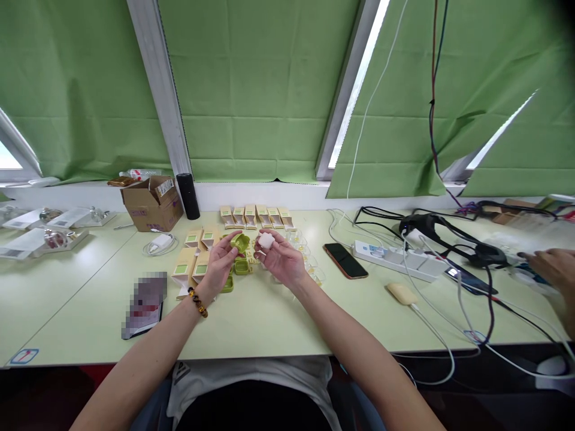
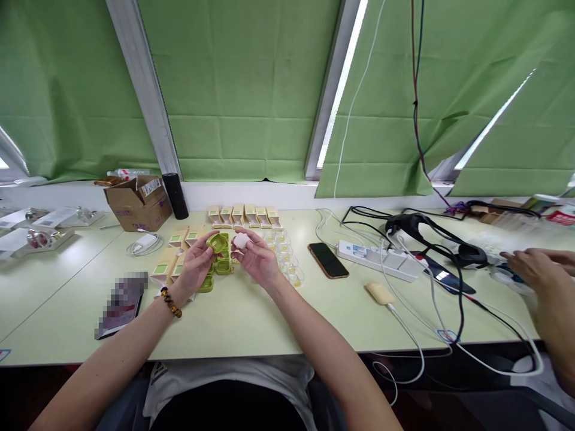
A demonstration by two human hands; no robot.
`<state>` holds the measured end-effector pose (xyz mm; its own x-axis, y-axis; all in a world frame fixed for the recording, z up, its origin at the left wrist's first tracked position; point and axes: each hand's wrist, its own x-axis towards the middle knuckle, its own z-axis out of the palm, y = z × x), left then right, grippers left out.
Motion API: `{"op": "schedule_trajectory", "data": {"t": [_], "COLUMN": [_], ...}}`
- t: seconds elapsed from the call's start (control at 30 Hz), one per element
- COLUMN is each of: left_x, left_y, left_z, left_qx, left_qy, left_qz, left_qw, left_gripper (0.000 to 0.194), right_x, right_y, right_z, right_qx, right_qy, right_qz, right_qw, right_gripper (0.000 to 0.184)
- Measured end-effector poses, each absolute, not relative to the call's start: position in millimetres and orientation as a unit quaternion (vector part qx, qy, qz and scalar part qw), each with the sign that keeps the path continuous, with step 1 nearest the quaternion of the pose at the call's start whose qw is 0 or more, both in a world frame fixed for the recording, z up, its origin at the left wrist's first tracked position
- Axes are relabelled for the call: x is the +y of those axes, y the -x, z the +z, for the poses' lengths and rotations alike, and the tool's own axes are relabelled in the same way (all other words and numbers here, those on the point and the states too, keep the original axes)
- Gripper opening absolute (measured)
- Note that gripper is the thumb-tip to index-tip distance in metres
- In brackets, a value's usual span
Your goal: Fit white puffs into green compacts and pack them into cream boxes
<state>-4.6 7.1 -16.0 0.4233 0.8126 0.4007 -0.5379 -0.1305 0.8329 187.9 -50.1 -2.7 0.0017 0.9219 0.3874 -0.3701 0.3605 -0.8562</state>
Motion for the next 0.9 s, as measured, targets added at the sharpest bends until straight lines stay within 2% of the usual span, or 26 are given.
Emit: {"op": "schedule_trajectory", "data": {"t": [0.13,0.33,0.43,0.67,0.9], "left_x": [7.4,8.3,8.1,3.2,0.1], "left_y": [4.5,5.5,6.3,4.2,0.9], "left_z": [-17.5,-18.3,-19.4,-15.7,-11.8], "left_qx": [0.128,0.131,0.137,0.142,0.158], "left_qy": [-0.542,-0.550,-0.554,-0.574,-0.592], "left_qz": [0.520,0.515,0.506,0.498,0.509], "left_qw": [0.648,0.645,0.646,0.634,0.605], "left_gripper": [0.054,0.055,0.056,0.058,0.053], "right_x": [-52.0,-52.3,-54.4,-59.3,-62.6], "right_y": [-182.8,-174.5,-172.7,-168.7,-166.4], "right_z": [-3.5,-8.5,-7.7,-1.4,2.3], "right_qx": [-0.542,-0.598,-0.615,-0.625,-0.609], "right_qy": [0.279,0.351,0.378,0.433,0.473], "right_qz": [0.443,0.241,0.184,0.132,0.149], "right_qw": [0.658,0.679,0.667,0.636,0.619], "right_gripper": [0.047,0.035,0.033,0.027,0.027]}}
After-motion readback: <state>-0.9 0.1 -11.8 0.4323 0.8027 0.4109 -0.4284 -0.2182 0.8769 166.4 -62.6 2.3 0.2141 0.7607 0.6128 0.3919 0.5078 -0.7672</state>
